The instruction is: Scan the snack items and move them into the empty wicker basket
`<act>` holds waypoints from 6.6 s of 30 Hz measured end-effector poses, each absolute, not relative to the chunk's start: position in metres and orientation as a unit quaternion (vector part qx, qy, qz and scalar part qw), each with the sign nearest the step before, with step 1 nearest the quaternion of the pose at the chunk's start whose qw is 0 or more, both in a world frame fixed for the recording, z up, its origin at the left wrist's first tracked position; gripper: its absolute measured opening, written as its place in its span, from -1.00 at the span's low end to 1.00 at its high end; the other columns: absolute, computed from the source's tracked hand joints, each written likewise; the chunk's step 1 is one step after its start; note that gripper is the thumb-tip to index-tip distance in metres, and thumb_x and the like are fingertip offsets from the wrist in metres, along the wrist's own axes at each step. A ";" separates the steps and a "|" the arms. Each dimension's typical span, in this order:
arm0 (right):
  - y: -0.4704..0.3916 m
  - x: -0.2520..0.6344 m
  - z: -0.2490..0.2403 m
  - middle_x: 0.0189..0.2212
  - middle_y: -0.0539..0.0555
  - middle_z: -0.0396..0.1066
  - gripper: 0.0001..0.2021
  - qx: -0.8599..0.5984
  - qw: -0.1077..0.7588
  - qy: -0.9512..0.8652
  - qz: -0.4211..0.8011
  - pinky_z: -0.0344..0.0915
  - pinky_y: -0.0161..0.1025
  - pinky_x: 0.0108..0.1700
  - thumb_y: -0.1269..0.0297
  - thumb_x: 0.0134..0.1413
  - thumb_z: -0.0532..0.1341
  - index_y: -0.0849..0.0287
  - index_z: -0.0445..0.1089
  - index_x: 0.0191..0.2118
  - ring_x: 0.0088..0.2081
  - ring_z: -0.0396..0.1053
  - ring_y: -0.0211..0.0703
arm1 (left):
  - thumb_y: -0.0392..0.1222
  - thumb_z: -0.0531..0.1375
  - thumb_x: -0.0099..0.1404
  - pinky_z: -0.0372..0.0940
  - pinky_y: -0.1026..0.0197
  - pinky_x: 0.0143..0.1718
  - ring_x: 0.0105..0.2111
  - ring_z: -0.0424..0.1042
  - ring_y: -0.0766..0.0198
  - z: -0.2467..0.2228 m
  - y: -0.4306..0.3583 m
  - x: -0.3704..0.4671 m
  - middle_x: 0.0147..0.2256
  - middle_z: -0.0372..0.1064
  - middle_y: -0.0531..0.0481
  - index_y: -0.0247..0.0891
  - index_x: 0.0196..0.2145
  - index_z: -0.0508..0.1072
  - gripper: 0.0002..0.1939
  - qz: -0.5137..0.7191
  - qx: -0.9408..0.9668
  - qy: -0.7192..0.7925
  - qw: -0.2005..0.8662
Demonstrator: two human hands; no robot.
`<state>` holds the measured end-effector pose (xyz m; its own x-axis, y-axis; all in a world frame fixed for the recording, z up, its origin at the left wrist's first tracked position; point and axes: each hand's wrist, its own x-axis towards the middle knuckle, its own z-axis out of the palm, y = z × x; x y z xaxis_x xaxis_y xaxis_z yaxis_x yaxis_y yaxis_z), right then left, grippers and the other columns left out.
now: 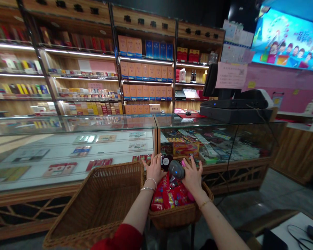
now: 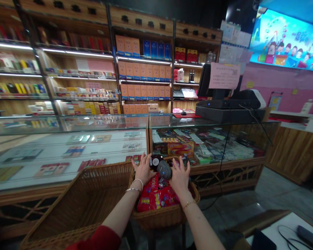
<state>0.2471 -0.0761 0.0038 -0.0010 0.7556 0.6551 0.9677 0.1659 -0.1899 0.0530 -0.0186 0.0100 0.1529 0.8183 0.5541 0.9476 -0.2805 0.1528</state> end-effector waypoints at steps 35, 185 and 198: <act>-0.082 0.241 0.021 0.25 0.08 0.31 -0.77 -0.637 0.304 -0.692 -0.150 -0.44 0.40 0.33 0.26 0.12 0.17 0.08 0.55 -0.16 0.42 -0.17 0.21 | -0.07 0.31 0.11 -0.58 -0.54 0.28 0.42 -0.19 -0.10 0.012 -0.019 0.052 0.35 0.10 -0.20 -0.09 0.40 -0.06 -0.01 -0.283 -0.745 -0.592 0.120; -0.067 0.228 0.015 0.20 0.10 0.37 -0.75 -0.649 0.332 -0.668 -0.147 -0.38 0.44 0.27 0.27 0.09 0.12 0.10 0.55 -0.23 0.39 -0.16 0.23 | 0.13 0.14 0.25 -0.33 -0.54 0.27 0.42 -0.44 -0.24 0.029 -0.040 -0.005 0.44 -0.27 -0.26 -0.23 0.39 0.00 -0.15 -0.176 -0.678 -0.713 0.033; -0.073 0.229 0.007 0.24 0.06 0.32 -0.69 -0.658 0.325 -0.663 -0.147 -0.47 0.37 0.33 0.40 0.05 0.16 0.08 0.54 -0.11 0.41 -0.12 0.19 | 0.09 0.01 0.35 -0.42 -0.59 0.26 0.43 -0.33 -0.21 0.004 -0.016 0.011 0.39 0.00 -0.14 -0.08 0.00 0.54 -0.56 -0.131 -0.710 -0.688 0.066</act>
